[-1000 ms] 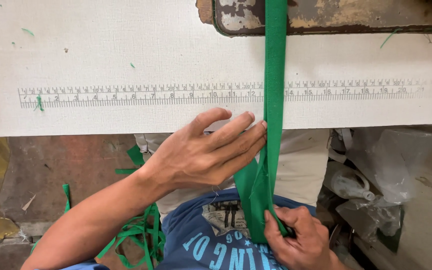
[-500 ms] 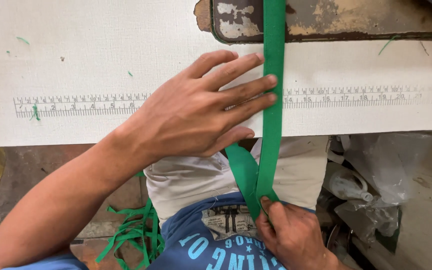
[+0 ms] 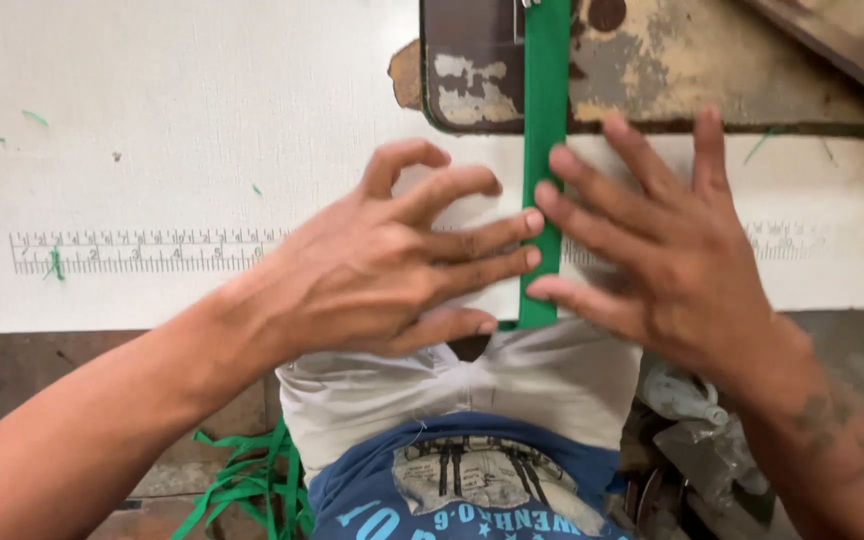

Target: Sewing long green fabric strips using an industrial sewing machine.

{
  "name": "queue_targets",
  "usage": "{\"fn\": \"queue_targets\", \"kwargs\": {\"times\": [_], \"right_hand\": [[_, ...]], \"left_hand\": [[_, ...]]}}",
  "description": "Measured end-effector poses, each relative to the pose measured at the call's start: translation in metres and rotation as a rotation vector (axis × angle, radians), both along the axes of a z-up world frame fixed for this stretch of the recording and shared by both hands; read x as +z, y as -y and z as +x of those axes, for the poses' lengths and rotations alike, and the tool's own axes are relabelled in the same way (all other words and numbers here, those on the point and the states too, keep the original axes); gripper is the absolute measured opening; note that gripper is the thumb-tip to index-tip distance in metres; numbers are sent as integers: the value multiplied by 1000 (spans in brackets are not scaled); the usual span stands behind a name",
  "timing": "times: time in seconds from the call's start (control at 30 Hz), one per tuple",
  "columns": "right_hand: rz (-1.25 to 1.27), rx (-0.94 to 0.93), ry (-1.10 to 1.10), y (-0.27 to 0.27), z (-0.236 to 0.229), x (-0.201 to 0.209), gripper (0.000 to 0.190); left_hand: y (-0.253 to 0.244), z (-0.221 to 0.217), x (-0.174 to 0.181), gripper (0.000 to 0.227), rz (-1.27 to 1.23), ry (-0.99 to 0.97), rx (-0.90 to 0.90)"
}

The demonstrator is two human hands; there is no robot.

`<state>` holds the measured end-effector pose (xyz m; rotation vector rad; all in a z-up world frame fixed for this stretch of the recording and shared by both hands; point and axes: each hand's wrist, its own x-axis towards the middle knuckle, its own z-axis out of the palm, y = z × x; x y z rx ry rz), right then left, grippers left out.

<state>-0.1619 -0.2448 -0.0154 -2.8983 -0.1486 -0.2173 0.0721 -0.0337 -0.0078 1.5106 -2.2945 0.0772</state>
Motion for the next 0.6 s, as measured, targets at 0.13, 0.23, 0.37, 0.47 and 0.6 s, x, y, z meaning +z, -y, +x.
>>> {"fn": "queue_targets", "kwargs": {"times": [0.13,0.23,0.37,0.47,0.6], "right_hand": [[-13,-19,5,5,2,5,79],[-37,-19,-6,17,15,10,80],[-80,-26,-28,28,29,11,85],[-106,-36,-23,37,40,11,84],[-68,-55,25,48,52,10,81]], "left_hand": [[5,9,1,52,5,-78,-21],[16,22,2,53,23,-41,-24],[29,37,0,54,23,-55,-28],[38,48,-2,53,-7,-89,-31],[49,61,-4,52,-24,-38,-14]]}}
